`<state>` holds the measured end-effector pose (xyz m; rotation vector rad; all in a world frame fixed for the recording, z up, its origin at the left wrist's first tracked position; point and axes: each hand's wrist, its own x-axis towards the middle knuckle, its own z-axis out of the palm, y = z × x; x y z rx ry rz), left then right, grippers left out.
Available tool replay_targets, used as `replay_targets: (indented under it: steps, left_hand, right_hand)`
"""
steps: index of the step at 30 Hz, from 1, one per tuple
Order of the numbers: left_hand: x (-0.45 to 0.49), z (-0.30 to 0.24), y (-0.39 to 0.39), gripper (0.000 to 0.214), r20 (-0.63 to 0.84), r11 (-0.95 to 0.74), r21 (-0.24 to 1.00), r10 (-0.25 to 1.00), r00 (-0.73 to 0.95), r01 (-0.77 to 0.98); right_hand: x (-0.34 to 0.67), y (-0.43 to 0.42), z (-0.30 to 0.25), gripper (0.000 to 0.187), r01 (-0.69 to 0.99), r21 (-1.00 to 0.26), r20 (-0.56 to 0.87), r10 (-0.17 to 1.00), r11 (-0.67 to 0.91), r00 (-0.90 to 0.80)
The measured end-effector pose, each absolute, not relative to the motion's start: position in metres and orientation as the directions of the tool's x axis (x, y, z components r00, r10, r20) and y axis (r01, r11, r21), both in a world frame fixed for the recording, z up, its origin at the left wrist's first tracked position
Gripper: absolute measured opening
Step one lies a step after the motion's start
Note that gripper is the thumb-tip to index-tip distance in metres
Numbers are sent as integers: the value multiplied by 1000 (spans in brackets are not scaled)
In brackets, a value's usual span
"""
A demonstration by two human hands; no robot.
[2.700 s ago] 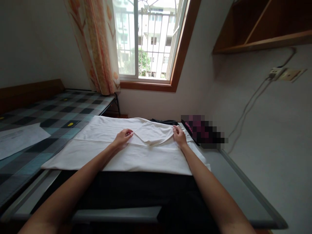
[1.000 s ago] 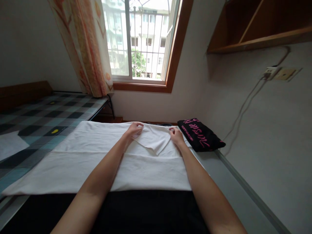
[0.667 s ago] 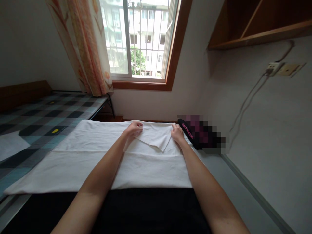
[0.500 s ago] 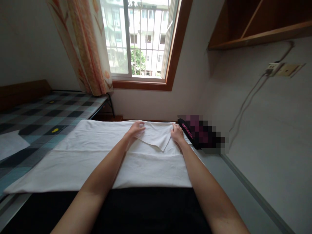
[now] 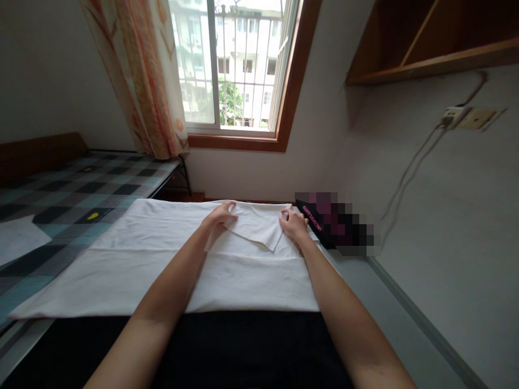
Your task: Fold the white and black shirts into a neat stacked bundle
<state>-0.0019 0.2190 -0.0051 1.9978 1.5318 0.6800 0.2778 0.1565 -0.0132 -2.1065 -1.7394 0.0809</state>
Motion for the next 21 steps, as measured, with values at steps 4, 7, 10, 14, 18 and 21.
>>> replay_targets:
  steps: [4,7,10,14,18,21]
  left_hand:
    - [-2,-1,214,69,-3,-172,678,972,237,714]
    - [1,-2,212,73,-59,-129,680,972,228,722]
    - [2,-3,213,74,-74,-114,675,972,221,729]
    - [1,-4,214,73,-81,-112,668,972,221,736]
    - [-1,-5,215,70,-60,-124,664,974,218,737]
    - [-3,-5,217,66,-11,-144,635,981,196,759]
  right_hand:
    - [282,157,-15,28,926,-346,204,951,-152,232]
    - [286,156,-14,30,916,-346,271,913,-202,304]
    - [280,153,-6,25,935,-312,350,895,-166,276]
    - [258,144,10,23,915,-369,161,981,164,-111]
    - [236,133,20,32,870,-419,-225,899,259,-375]
    - [231,129,25,25,888,-373,-318,863,268,-393]
